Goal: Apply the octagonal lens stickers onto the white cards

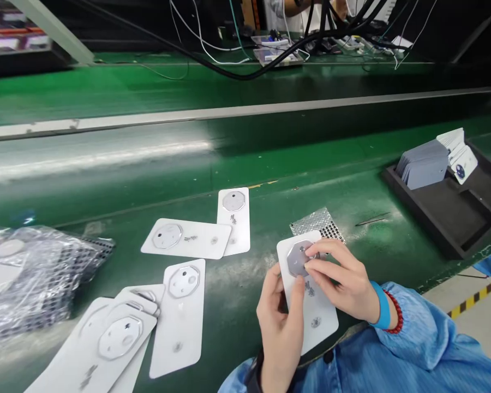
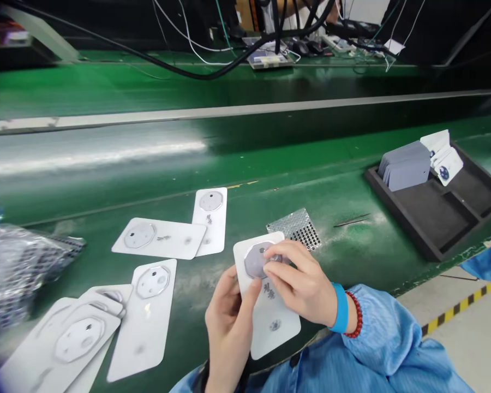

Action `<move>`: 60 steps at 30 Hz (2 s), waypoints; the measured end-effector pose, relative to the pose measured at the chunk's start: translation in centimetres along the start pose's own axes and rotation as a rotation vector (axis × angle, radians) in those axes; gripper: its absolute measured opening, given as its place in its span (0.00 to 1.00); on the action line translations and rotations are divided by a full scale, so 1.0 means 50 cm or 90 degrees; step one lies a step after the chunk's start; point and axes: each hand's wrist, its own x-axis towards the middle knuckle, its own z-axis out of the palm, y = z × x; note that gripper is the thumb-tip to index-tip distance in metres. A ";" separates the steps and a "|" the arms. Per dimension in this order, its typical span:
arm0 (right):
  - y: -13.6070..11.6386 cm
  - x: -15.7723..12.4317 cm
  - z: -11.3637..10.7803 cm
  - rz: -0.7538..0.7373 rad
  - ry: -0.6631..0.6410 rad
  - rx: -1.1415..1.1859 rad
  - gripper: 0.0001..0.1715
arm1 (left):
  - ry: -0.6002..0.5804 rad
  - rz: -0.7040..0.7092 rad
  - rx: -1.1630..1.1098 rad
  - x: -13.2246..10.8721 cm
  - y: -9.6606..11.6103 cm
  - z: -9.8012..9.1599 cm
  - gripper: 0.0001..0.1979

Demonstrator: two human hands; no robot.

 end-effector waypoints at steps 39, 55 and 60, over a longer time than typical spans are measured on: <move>0.181 -0.060 -0.006 0.013 -0.188 -0.103 0.13 | 0.174 -0.021 0.179 0.084 -0.037 -0.124 0.32; 0.143 -0.049 0.004 -0.020 -0.108 -0.052 0.12 | -0.181 -0.064 0.101 0.116 -0.099 0.014 0.15; 0.137 -0.053 0.012 0.014 -0.089 -0.028 0.14 | -0.177 -0.082 0.049 0.113 -0.103 0.017 0.14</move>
